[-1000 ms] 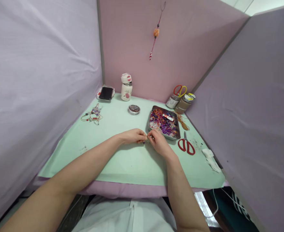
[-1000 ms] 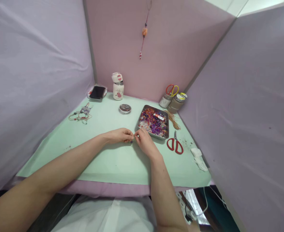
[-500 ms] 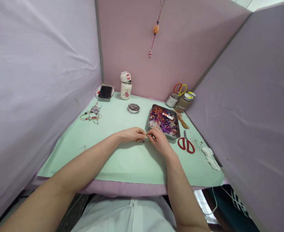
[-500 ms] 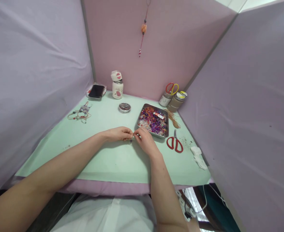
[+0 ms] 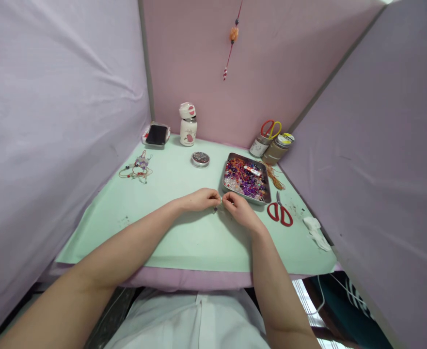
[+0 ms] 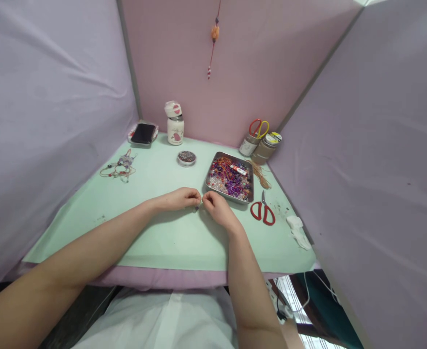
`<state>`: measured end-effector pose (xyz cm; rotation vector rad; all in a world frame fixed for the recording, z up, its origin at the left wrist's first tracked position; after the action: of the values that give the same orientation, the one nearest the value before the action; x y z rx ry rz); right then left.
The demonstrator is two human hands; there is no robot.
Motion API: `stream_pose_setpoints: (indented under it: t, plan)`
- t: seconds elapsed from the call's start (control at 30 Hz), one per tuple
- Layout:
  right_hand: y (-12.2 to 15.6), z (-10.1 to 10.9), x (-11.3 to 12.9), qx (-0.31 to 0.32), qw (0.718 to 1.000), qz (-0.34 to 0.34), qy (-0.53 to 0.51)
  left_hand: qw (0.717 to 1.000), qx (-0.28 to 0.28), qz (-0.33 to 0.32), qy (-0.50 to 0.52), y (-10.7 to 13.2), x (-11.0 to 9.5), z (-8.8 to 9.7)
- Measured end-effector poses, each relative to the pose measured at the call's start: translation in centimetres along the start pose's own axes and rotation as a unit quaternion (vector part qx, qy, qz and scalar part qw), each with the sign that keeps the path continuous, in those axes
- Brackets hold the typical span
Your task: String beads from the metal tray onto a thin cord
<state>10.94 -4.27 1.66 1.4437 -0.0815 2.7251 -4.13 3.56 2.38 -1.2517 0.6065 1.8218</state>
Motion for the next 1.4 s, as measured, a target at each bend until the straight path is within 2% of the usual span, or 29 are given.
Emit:
stream_pose_setpoints:
  t: [0.2, 0.37, 0.57, 0.77, 0.97, 1.1, 1.23, 1.4]
  plan:
    - [0.05, -0.07, -0.28, 0.028, 0.992, -0.071, -0.104, 0.999, -0.022, -0.028, -0.034, -0.12, -0.24, -0.12]
    - [0.09, -0.11, -0.22, 0.050, 0.982, -0.093, -0.156, 0.997, -0.032, -0.050, -0.058, -0.34, 0.09, -0.15]
    - [0.27, 0.07, 0.05, 0.081, 0.966, -0.123, -0.214, 0.996, -0.041, -0.049, -0.060, -0.11, -0.53, -0.26]
    - [0.23, 0.16, -0.24, 0.074, 0.961, -0.127, -0.235, 0.996, -0.069, -0.059, -0.024, -0.28, -0.06, -0.42]
    - [-0.18, 0.37, -0.50, 0.024, 0.953, -0.140, -0.268, 0.992, -0.102, -0.014, 0.072, -0.40, 0.35, -0.52]
    - [-0.21, 0.42, -0.35, -0.008, 0.958, -0.132, -0.255, 0.983, -0.132, 0.009, 0.131, -0.27, 0.10, -0.60]
    - [-0.21, 0.38, 0.03, -0.065, 0.973, -0.087, -0.203, 0.977, -0.147, 0.013, 0.155, -0.35, 0.19, -0.70]
    - [-0.43, 0.56, -0.04, -0.151, 0.982, -0.001, -0.113, 0.984, -0.126, 0.021, 0.120, -0.44, 0.32, -0.73]
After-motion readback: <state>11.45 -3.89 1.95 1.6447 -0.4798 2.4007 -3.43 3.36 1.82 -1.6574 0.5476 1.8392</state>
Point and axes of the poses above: each hand's wrist, its own y-axis away from the middle knuckle, its own z-axis out of the back of the hand, x = y × z, the point moved 2 cm from there along -y, towards the middle knuckle, and after that the axes turned 5 degrees about -z, right-handed, at the moved point
